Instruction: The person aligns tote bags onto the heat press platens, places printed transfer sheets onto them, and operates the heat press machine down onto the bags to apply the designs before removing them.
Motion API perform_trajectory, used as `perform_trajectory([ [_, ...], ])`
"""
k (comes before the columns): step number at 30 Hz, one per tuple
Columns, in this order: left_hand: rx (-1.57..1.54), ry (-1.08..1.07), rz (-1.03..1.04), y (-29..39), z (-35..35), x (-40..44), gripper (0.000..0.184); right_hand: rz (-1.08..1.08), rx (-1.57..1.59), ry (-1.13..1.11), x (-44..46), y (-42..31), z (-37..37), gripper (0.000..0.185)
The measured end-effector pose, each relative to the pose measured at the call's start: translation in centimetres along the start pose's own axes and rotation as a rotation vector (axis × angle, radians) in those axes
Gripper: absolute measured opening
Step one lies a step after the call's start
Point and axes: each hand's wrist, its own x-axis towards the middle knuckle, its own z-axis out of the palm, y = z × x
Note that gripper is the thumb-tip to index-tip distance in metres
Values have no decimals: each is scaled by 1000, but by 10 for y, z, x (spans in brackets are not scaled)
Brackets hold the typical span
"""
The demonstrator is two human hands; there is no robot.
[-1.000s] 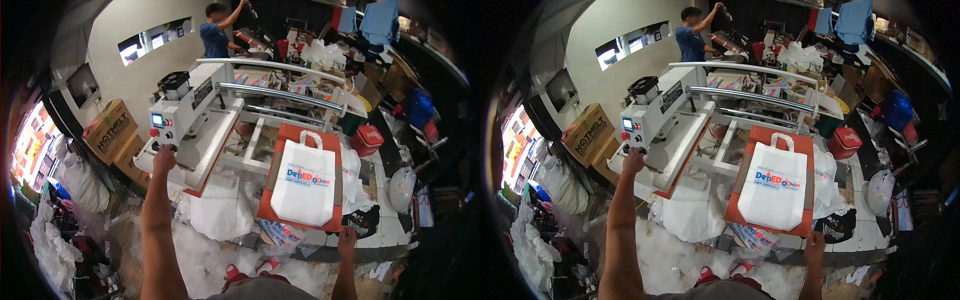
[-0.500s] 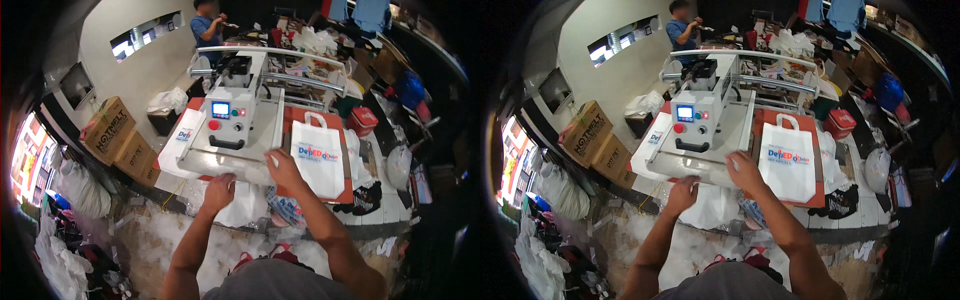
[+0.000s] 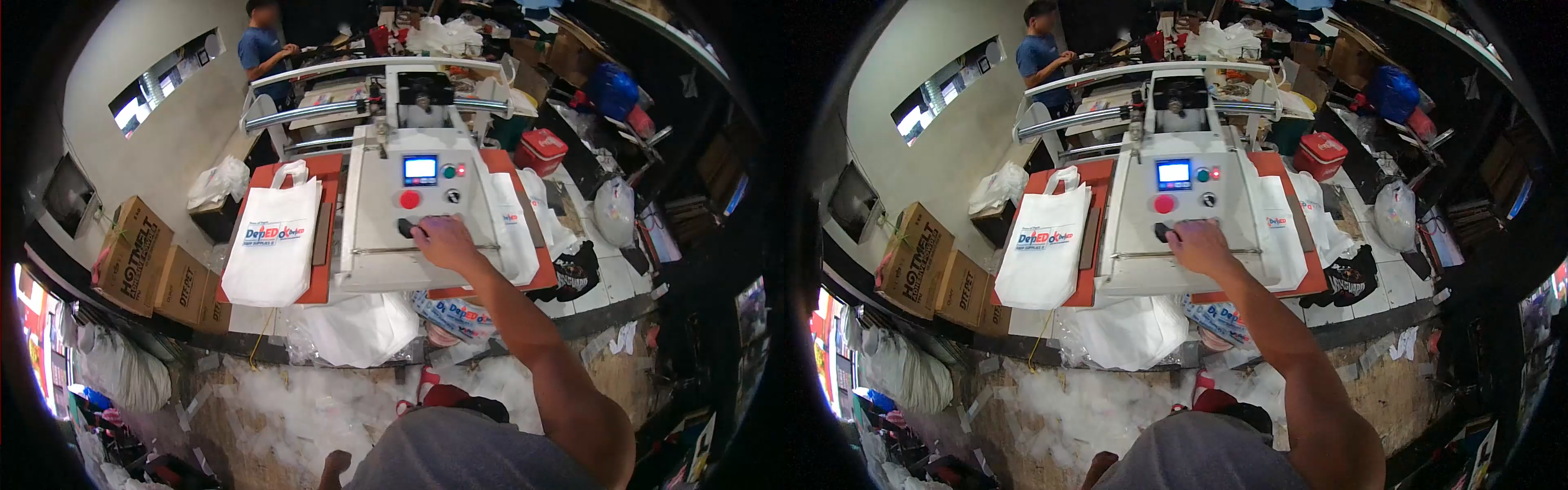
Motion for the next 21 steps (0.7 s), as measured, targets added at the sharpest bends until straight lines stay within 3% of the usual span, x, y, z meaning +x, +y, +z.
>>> perform_trajectory([
  [7, -447, 82, -92, -23, -3, 9, 22, 128, -18, 29, -21, 37, -29, 37],
  [9, -1358, 223, -599, -41, -16, 39, 31, 221, -80, 82, -24, 41, -26, 36],
  [13, -1215, 546, -647, -47, -111, 59, 27, 246, -95, 178, -34, 71, -20, 35],
  [17, -1143, 590, -512, -73, -175, 67, 30, 327, -93, 70, -40, 77, -43, 31],
  [21, -887, 615, -355, -127, -200, 66, 33, 326, -245, 314, -57, 66, -36, 14],
])
